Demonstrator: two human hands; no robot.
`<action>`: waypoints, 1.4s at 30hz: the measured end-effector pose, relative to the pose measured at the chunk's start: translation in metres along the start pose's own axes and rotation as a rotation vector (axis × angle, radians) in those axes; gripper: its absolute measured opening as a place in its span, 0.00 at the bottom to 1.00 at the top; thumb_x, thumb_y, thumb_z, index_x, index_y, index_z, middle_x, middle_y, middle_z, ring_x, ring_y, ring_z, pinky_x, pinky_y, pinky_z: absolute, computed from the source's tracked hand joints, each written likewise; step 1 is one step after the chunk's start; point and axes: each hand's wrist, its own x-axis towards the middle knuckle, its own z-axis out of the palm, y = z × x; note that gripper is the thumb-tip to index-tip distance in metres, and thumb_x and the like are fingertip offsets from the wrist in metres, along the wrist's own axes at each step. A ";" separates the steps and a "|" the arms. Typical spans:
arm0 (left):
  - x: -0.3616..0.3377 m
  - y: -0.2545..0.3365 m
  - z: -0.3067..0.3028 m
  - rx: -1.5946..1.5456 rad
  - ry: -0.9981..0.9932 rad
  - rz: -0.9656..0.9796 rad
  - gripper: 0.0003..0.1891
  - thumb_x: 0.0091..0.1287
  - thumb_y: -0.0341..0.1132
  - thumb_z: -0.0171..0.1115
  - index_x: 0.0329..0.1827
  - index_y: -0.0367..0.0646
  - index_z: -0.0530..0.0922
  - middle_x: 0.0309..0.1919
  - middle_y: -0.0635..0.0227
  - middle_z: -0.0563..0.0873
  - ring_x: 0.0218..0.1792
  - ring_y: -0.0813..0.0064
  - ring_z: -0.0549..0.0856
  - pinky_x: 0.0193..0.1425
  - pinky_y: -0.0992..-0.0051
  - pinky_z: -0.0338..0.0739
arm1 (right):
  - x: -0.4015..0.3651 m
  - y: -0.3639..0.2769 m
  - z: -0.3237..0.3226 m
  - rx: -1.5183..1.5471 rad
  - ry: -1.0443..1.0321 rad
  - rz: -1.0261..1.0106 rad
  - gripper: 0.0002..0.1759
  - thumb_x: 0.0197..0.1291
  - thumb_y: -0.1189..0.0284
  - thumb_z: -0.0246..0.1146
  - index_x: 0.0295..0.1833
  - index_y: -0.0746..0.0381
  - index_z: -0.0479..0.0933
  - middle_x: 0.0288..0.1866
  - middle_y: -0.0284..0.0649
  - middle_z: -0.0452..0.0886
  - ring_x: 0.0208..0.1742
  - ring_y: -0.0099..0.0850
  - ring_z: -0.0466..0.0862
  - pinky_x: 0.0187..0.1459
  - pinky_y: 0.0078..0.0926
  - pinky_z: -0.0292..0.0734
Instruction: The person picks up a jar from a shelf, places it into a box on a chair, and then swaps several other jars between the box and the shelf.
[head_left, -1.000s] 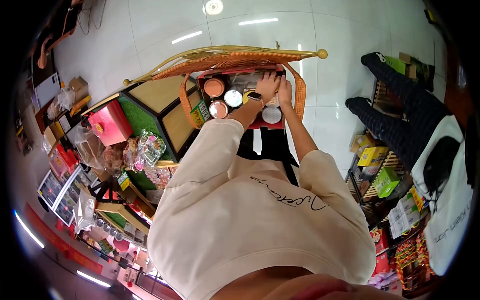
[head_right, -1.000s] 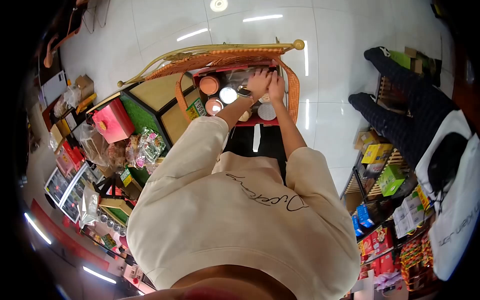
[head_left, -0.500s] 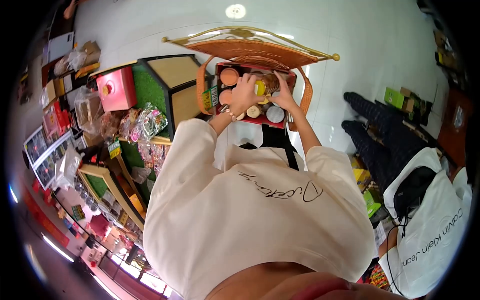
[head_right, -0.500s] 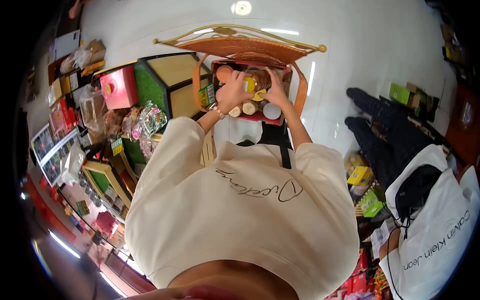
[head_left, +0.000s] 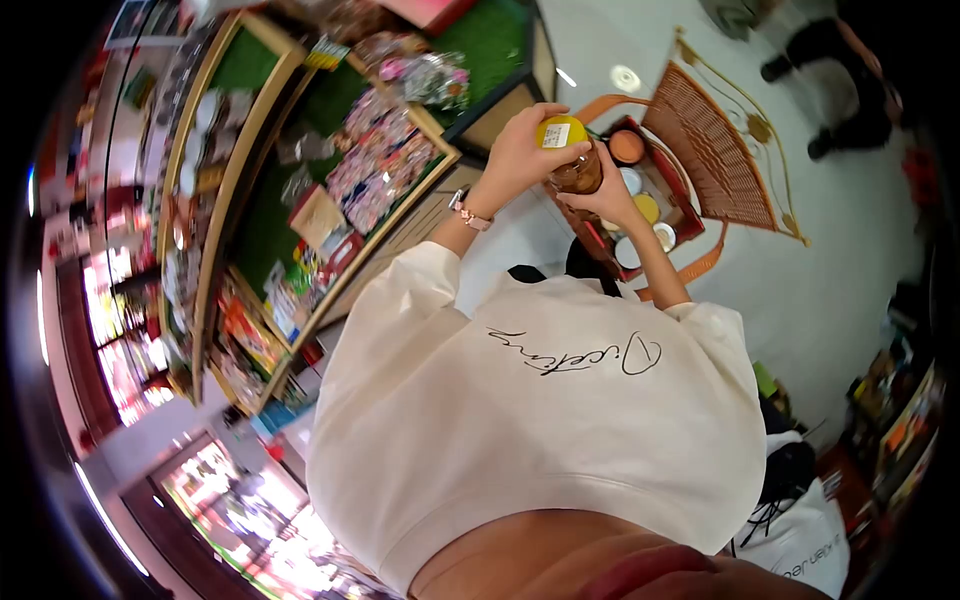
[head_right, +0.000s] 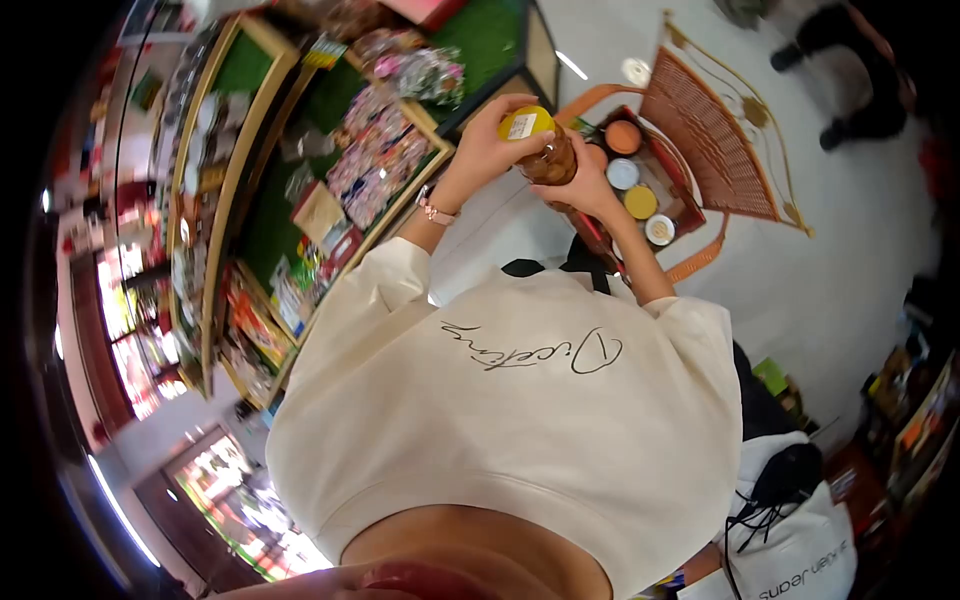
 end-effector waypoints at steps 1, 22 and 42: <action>-0.021 -0.007 -0.019 -0.162 0.077 -0.033 0.25 0.57 0.41 0.67 0.55 0.40 0.73 0.47 0.63 0.80 0.48 0.73 0.79 0.50 0.74 0.75 | 0.000 -0.009 0.025 0.074 -0.052 0.031 0.52 0.36 0.71 0.76 0.68 0.62 0.54 0.61 0.42 0.68 0.62 0.33 0.70 0.62 0.31 0.66; -0.527 -0.043 -0.154 -0.511 1.368 -0.293 0.29 0.65 0.39 0.53 0.69 0.44 0.57 0.70 0.59 0.54 0.69 0.65 0.57 0.66 0.66 0.59 | -0.149 -0.095 0.481 0.556 -1.143 0.573 0.36 0.56 0.54 0.61 0.64 0.63 0.60 0.56 0.42 0.73 0.54 0.32 0.76 0.54 0.31 0.74; -0.680 -0.136 -0.322 0.251 1.754 -0.570 0.28 0.57 0.31 0.57 0.63 0.39 0.65 0.63 0.56 0.65 0.63 0.60 0.63 0.68 0.65 0.55 | -0.148 -0.136 0.812 0.655 -1.728 1.079 0.41 0.59 0.39 0.46 0.60 0.66 0.65 0.46 0.48 0.79 0.41 0.37 0.83 0.40 0.33 0.84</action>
